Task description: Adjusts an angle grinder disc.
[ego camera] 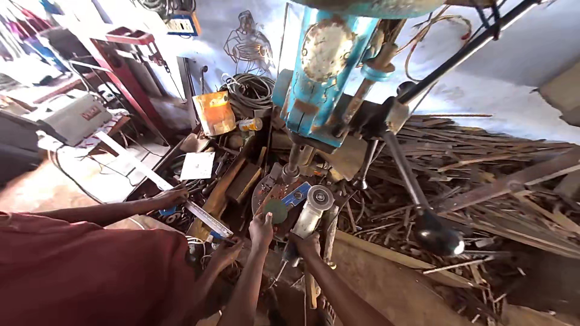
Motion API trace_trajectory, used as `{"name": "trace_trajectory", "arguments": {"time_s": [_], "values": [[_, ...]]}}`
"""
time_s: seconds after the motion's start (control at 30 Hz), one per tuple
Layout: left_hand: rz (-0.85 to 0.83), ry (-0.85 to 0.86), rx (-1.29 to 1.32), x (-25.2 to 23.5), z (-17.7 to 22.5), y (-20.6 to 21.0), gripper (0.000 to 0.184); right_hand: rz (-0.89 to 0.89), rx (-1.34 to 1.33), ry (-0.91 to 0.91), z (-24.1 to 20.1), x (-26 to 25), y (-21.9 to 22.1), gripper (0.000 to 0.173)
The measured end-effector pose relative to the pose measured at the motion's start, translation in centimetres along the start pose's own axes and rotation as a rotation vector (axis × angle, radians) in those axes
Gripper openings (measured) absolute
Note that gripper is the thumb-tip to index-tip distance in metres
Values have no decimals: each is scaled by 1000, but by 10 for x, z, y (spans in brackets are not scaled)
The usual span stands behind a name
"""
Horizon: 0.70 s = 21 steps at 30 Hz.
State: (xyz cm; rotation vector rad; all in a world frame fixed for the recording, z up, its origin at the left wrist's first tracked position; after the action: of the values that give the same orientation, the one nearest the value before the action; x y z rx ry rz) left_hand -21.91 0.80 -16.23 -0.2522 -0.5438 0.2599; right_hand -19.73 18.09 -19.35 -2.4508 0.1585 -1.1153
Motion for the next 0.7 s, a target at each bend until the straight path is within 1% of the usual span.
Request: {"name": "trace_trajectory", "arguments": {"time_s": [0.07, 0.13, 0.17, 0.23, 0.3, 0.33, 0.37, 0.43, 0.47, 0.5, 0.53, 0.57, 0.6, 0.7], "values": [[-18, 17, -123, 17, 0, -7, 33, -2, -23, -1, 7, -5, -5, 104], [-24, 58, -201, 42, -1, -13, 40, -17, -92, -48, 15, -6, -17, 90], [-22, 82, -194, 57, -4, -13, 38, -31, -130, -86, 19, -5, -27, 82], [-52, 118, -42, 85, -11, -3, 34, -109, -170, -168, 27, 6, -53, 72], [-121, 141, 201, 108, -13, 17, 28, -183, -128, -283, 37, 25, -82, 72], [-157, 165, 295, 114, -13, 28, 30, -207, -93, -348, 44, 31, -95, 77], [-203, 187, 349, 119, -10, 40, 42, -230, -54, -413, 52, 36, -105, 84], [-301, 223, 430, 124, -2, 63, 81, -291, -5, -543, 64, 51, -120, 93], [-315, 261, 478, 126, 5, 74, 98, -330, -10, -597, 68, 60, -124, 94], [-293, 334, 534, 130, 11, 84, 111, -374, -33, -641, 71, 68, -127, 93], [-248, 423, 592, 133, 17, 90, 117, -422, -69, -688, 72, 76, -128, 92], [-201, 491, 675, 136, 21, 95, 117, -476, -114, -728, 73, 83, -128, 91], [-188, 536, 761, 138, 23, 96, 113, -527, -166, -767, 74, 88, -128, 90], [-261, 625, 873, 146, 26, 91, 104, -674, -270, -824, 76, 98, -129, 88]]}}
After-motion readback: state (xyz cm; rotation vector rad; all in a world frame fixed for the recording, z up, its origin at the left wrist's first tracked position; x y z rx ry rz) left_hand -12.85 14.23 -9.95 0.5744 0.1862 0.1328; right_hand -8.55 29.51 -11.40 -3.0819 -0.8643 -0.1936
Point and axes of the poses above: each hand's wrist, its own x-axis away from the middle knuckle, its own y-axis out of the palm, z = x × y, the point moved 2 cm from there along -x, towards the middle knuckle, and after that the axes turned 5 degrees about -z, right-handed, at the moved point
